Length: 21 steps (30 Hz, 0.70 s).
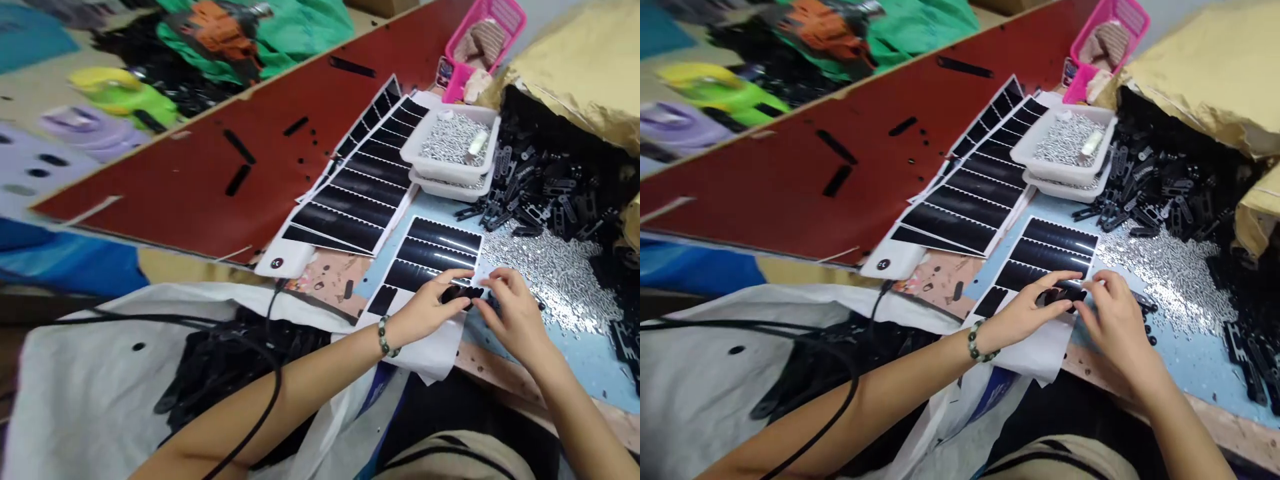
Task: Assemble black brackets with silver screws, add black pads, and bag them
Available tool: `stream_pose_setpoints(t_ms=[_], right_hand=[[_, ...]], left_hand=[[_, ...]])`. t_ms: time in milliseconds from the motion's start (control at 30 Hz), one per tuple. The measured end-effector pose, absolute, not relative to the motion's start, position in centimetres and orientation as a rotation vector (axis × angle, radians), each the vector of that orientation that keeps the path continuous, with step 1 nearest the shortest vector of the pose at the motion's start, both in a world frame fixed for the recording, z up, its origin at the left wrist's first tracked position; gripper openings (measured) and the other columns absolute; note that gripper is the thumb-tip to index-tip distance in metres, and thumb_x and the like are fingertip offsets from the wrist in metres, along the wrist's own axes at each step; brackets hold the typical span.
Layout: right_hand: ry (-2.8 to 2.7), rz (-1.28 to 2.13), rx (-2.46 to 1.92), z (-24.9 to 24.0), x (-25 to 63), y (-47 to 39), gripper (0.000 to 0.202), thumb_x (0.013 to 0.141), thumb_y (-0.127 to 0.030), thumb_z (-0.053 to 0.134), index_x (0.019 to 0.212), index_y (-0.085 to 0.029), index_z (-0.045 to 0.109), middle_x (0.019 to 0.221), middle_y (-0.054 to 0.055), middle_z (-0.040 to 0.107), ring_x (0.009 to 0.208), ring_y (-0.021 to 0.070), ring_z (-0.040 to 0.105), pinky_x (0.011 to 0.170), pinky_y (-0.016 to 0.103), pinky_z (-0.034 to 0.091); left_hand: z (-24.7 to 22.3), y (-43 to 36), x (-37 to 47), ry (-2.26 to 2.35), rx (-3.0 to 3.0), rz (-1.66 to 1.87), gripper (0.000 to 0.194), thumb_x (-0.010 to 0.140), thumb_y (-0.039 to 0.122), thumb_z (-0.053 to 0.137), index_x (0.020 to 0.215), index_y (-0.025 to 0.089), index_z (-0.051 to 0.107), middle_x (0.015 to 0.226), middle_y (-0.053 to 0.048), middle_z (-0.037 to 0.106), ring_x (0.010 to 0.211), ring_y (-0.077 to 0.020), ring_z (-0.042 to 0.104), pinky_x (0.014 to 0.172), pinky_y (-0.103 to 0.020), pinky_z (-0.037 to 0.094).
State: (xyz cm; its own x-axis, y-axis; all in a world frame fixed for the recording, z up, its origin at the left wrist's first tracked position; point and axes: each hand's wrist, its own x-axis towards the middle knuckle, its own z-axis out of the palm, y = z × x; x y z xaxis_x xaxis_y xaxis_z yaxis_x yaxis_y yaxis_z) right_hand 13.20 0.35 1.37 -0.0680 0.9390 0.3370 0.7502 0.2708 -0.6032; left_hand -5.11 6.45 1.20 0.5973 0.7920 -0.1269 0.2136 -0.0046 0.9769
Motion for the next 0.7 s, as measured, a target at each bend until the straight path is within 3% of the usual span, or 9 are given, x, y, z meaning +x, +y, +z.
stream_pose_setpoints(t_ms=[67, 167, 367, 500, 700], right_hand=[[-1.796, 0.468, -1.565, 1.4, 14.2, -0.3, 0.012, 0.088, -0.029, 0.053, 0.086, -0.021, 0.061, 0.092, 0.007, 0.053, 0.085, 0.0200, 0.055, 0.074, 0.035, 0.048], [-1.410, 0.585, -1.693, 0.5, 16.2, -2.4, 0.019, 0.085, -0.034, 0.058, 0.072, -0.020, 0.059, 0.087, 0.005, 0.051, 0.080, 0.0177, 0.053, 0.064, 0.030, 0.045], [-0.923, 0.821, -1.823, -2.8, 18.2, -6.1, 0.029, 0.074, -0.042, 0.068, 0.060, -0.017, 0.059, 0.094, 0.007, 0.054, 0.082, 0.0182, 0.052, 0.063, 0.029, 0.041], [-0.889, 0.757, -1.837, -3.3, 17.6, -6.1, 0.032, 0.073, -0.040, 0.067, 0.053, -0.018, 0.056, 0.088, 0.006, 0.055, 0.084, 0.0184, 0.052, 0.069, 0.031, 0.040], [-0.907, 0.714, -1.867, -3.2, 17.5, -6.1, 0.027, 0.074, -0.036, 0.065, 0.055, -0.018, 0.057, 0.086, 0.005, 0.055, 0.081, 0.0177, 0.052, 0.066, 0.030, 0.039]], left_hand=[[1.1, 6.2, -4.6, 0.872, 1.653, 0.586, 0.033, 0.088, 0.025, 0.052, 0.121, 0.021, 0.056, 0.127, -0.007, 0.057, 0.110, -0.0209, 0.056, 0.092, -0.036, 0.046], [0.3, 5.6, -4.5, 0.806, 2.025, 0.664, 0.023, 0.092, 0.023, 0.049, 0.106, 0.020, 0.066, 0.125, -0.008, 0.057, 0.114, -0.0229, 0.052, 0.095, -0.040, 0.041], [-1.8, 3.7, -3.6, 0.436, 2.685, 0.577, 0.030, 0.091, 0.013, 0.045, 0.116, 0.018, 0.060, 0.122, -0.006, 0.063, 0.113, -0.0220, 0.050, 0.094, -0.042, 0.031], [-2.6, 3.1, -2.2, 0.362, 2.820, 0.555, 0.029, 0.094, 0.012, 0.040, 0.116, 0.016, 0.059, 0.123, -0.005, 0.062, 0.115, -0.0187, 0.050, 0.096, -0.039, 0.027], [-2.9, 2.9, -1.8, 0.392, 2.841, 0.520, 0.028, 0.094, 0.012, 0.040, 0.115, 0.016, 0.059, 0.122, -0.006, 0.063, 0.115, -0.0181, 0.050, 0.096, -0.038, 0.028]])
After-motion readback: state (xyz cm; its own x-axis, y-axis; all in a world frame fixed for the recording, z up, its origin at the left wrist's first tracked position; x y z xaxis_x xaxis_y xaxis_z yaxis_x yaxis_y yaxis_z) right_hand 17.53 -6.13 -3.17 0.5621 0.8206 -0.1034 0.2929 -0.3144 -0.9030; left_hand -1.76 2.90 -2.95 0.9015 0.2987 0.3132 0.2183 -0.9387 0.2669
